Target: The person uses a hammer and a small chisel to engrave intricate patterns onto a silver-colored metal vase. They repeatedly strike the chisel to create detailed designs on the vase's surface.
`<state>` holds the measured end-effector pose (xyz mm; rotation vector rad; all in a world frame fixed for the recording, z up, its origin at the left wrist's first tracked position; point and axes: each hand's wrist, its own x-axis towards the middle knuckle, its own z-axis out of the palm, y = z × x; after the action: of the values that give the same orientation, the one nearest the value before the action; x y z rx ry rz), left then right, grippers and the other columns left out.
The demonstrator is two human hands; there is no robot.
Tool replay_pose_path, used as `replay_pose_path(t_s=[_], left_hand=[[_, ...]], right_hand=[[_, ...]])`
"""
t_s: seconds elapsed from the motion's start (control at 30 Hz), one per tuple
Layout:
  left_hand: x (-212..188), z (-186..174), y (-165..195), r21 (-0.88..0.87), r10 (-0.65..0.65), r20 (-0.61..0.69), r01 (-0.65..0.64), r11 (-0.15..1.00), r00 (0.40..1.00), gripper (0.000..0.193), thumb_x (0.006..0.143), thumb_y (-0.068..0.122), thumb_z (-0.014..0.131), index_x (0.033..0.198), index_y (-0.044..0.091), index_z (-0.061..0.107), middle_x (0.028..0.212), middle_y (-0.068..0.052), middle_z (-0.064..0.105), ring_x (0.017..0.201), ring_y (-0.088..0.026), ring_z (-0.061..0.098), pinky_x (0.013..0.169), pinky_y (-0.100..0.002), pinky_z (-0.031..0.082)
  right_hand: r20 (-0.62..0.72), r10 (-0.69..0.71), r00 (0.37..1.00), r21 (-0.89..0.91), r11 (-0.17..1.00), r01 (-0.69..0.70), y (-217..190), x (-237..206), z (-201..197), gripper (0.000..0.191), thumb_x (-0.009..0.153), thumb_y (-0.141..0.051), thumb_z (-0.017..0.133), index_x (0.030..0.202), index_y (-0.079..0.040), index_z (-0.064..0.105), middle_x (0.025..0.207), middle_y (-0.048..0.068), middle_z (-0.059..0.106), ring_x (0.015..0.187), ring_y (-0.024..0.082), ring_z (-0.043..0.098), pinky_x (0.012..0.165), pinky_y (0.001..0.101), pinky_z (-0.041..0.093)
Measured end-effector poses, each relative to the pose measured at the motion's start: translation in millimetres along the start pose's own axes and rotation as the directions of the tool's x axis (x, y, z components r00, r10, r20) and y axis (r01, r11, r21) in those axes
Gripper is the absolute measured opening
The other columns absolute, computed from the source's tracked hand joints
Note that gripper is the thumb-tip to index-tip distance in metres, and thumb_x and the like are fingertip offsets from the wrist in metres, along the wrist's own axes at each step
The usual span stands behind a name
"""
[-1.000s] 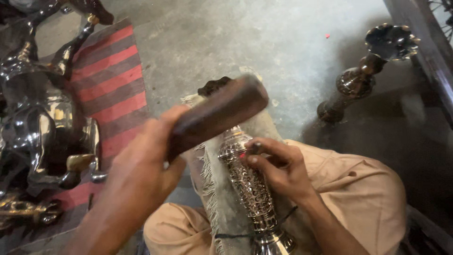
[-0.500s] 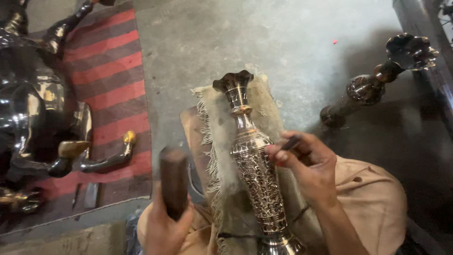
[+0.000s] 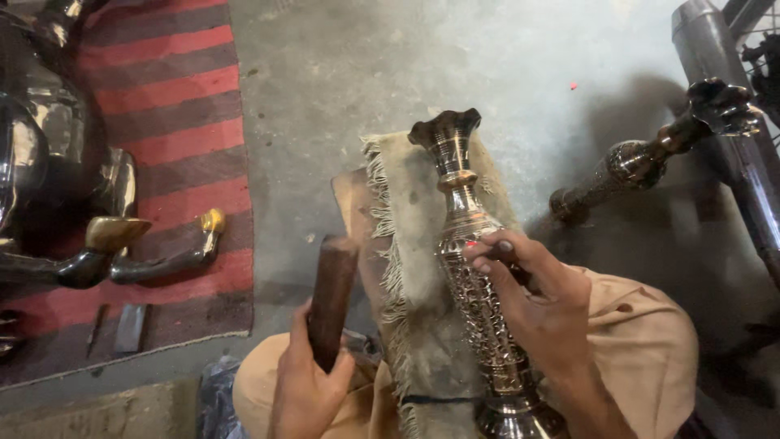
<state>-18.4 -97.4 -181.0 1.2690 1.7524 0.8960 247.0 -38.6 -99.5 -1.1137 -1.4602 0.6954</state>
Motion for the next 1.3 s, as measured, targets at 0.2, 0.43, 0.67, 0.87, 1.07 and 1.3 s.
replay_pose_path(t_s=[0.2, 0.43, 0.67, 0.87, 1.07, 1.3], left_hand=[[11.1, -34.8, 89.8, 0.136, 0.595, 0.045, -0.595, 0.792, 0.802, 0.079, 0.075, 0.002, 0.069, 0.148, 0.017, 0.043, 0.114, -0.018, 0.067, 0.097, -0.039, 0.07, 0.076, -0.044, 0.055], [28.3, -53.0, 144.2, 0.668, 0.785, 0.091, -0.622, 0.408, 0.613, 0.073, 0.084, 0.0, 0.072, 0.148, 0.027, 0.05, 0.086, -0.009, 0.053, 0.079, -0.029, 0.059, 0.071, -0.045, 0.048], [38.8, -55.1, 162.4, 0.661, 0.755, 0.232, -0.669, 0.341, 0.614, 0.066, 0.087, 0.007, 0.071, 0.148, 0.026, 0.051, 0.084, -0.006, 0.054, 0.079, -0.025, 0.059, 0.076, -0.045, 0.049], [40.0, -56.2, 160.5, 0.704, 0.783, 0.234, -0.656, 0.273, 0.577, 0.065, 0.085, 0.005, 0.069, 0.145, 0.024, 0.052, 0.085, -0.008, 0.055, 0.081, -0.028, 0.06, 0.084, -0.05, 0.049], [41.9, -52.5, 154.0, 0.708, 0.81, 0.193, -0.65, 0.276, 0.553, 0.062, 0.089, 0.006, 0.068, 0.146, 0.025, 0.053, 0.085, -0.007, 0.053, 0.083, -0.027, 0.058, 0.092, -0.052, 0.049], [45.8, -50.8, 148.7, 0.786, 0.796, 0.221, -0.586, 0.197, 0.564, 0.064, 0.085, 0.004, 0.071, 0.142, 0.028, 0.055, 0.083, -0.007, 0.054, 0.082, -0.027, 0.06, 0.098, -0.056, 0.051]], right_hand=[[0.056, -0.108, 0.993, -0.218, 0.969, 0.118, -0.4, 3.4, -7.8, 0.033, 0.095, 0.002, 0.072, 0.126, -0.005, 0.065, 0.112, 0.007, 0.078, 0.104, 0.011, 0.075, 0.091, 0.0236, 0.064], [0.035, -0.098, 0.995, -0.33, 0.938, 0.104, 7.7, 3.4, -13.2, 0.029, 0.096, -0.002, 0.072, 0.124, -0.007, 0.068, 0.104, 0.006, 0.078, 0.089, 0.008, 0.076, 0.073, 0.0199, 0.064], [0.01, -0.135, 0.991, -0.43, 0.894, 0.126, 15.0, 3.6, -14.8, 0.018, 0.096, -0.006, 0.076, 0.113, -0.008, 0.071, 0.09, 0.003, 0.077, 0.071, 0.007, 0.071, 0.059, 0.0214, 0.058], [0.026, -0.163, 0.986, -0.419, 0.894, 0.159, 17.6, 2.1, -15.7, 0.022, 0.094, -0.009, 0.077, 0.115, -0.005, 0.07, 0.093, 0.004, 0.078, 0.075, 0.008, 0.073, 0.064, 0.0219, 0.061], [0.069, -0.18, 0.981, -0.455, 0.87, 0.191, 15.9, 5.9, -17.1, 0.021, 0.095, -0.008, 0.078, 0.115, -0.007, 0.071, 0.094, 0.004, 0.078, 0.078, 0.008, 0.075, 0.066, 0.0209, 0.062], [0.054, -0.163, 0.985, -0.479, 0.861, 0.169, 11.4, 5.0, -17.5, 0.023, 0.093, -0.007, 0.077, 0.115, -0.006, 0.071, 0.092, 0.005, 0.078, 0.076, 0.01, 0.075, 0.063, 0.0233, 0.06]])
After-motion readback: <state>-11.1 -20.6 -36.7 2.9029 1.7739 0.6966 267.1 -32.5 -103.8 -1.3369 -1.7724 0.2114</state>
